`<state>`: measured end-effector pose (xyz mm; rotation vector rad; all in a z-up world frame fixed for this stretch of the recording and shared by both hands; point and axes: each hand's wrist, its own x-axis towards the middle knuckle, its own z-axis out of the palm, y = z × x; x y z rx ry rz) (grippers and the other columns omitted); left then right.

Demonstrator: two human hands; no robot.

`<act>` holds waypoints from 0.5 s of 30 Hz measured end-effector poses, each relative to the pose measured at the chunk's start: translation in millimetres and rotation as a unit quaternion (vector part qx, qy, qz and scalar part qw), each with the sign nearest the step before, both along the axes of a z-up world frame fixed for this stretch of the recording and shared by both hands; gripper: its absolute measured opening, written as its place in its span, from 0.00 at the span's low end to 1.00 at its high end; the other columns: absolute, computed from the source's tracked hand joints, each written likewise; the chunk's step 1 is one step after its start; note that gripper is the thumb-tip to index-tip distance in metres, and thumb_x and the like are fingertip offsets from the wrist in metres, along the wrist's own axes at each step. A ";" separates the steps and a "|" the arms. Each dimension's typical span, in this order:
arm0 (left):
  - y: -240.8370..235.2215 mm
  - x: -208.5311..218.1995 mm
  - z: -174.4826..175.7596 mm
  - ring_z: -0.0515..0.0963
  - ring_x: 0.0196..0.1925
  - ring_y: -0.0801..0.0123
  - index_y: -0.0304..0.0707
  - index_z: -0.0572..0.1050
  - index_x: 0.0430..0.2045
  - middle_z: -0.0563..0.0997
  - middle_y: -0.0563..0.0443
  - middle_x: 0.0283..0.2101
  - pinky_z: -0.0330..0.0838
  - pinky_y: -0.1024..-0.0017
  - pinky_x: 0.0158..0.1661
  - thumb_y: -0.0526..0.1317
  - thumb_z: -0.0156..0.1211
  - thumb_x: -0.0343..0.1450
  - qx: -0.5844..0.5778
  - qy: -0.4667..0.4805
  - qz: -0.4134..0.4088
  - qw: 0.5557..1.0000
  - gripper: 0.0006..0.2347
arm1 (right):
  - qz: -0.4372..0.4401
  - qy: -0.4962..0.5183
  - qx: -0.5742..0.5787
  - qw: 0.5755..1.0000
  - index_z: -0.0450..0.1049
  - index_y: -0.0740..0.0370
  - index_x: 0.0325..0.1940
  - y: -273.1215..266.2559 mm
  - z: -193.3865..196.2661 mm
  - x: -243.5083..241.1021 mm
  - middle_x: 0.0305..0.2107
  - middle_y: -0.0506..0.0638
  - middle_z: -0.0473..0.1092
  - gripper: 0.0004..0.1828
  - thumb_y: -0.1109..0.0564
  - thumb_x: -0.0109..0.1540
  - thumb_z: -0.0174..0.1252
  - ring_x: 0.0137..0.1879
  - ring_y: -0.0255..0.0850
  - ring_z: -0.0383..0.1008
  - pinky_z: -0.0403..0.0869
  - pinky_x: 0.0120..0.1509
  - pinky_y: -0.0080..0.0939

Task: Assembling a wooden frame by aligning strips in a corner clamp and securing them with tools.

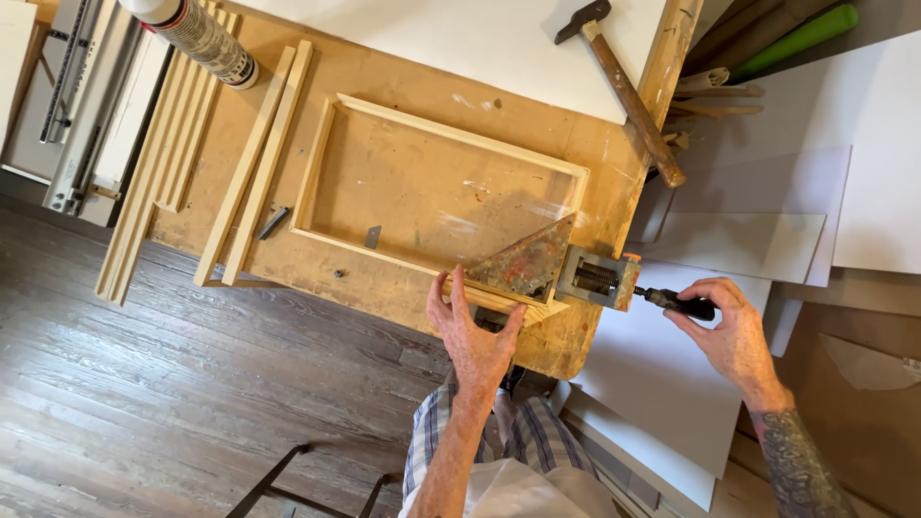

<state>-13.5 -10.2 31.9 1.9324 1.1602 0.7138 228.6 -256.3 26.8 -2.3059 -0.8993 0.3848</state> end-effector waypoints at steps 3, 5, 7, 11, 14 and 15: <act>0.6 0.4 -0.7 0.55 0.74 0.41 0.45 0.55 0.72 0.55 0.35 0.71 0.61 0.35 0.60 0.58 0.68 0.66 -0.019 -0.004 -0.003 1.000 0.41 | -0.015 0.020 -0.017 1.000 0.77 0.54 0.45 1.5 6.4 1.1 0.44 0.44 0.72 0.15 0.56 0.56 0.73 0.45 0.35 0.72 0.70 0.58 0.34; 2.8 0.0 2.5 0.51 0.76 0.37 0.43 0.48 0.74 0.48 0.34 0.77 0.59 0.30 0.62 0.59 0.67 0.66 -0.034 0.020 -0.024 0.999 0.44 | -0.013 0.012 -0.062 0.998 0.77 0.54 0.48 4.4 11.8 1.1 0.45 0.44 0.72 0.16 0.55 0.57 0.71 0.51 0.36 0.74 0.69 0.62 0.36; 2.1 -25.5 26.3 0.45 0.79 0.41 0.45 0.43 0.75 0.41 0.41 0.79 0.50 0.29 0.65 0.64 0.65 0.63 -0.078 0.062 -0.028 0.995 0.50 | 0.016 -0.045 -0.037 0.998 0.76 0.56 0.52 22.6 33.8 -14.5 0.48 0.48 0.73 0.22 0.52 0.56 0.72 0.56 0.41 0.73 0.68 0.67 0.41; -37.4 -118.1 22.3 0.71 0.66 0.51 0.37 0.55 0.69 0.69 0.43 0.65 0.73 0.52 0.55 0.59 0.71 0.61 -0.194 0.204 0.001 0.960 0.45 | 0.053 -0.086 -0.004 0.995 0.77 0.56 0.54 55.5 54.1 -45.9 0.53 0.51 0.73 0.26 0.47 0.54 0.71 0.62 0.45 0.71 0.67 0.70 0.53; -58.6 -147.6 -17.0 0.83 0.36 0.70 0.54 0.76 0.44 0.81 0.60 0.34 0.75 0.68 0.37 0.66 0.63 0.61 -0.357 0.274 0.019 0.893 0.25 | 0.014 -0.084 0.023 0.996 0.78 0.56 0.52 73.2 54.7 -49.5 0.52 0.50 0.73 0.16 0.52 0.61 0.68 0.59 0.46 0.71 0.67 0.68 0.51; -67.3 -147.9 -27.7 0.83 0.36 0.70 0.54 0.76 0.44 0.81 0.60 0.34 0.75 0.68 0.37 0.66 0.63 0.61 -0.360 0.273 0.023 0.892 0.25 | 0.018 -0.083 0.023 0.996 0.78 0.56 0.52 81.4 54.5 -54.1 0.52 0.50 0.73 0.16 0.52 0.61 0.68 0.59 0.46 0.71 0.67 0.68 0.51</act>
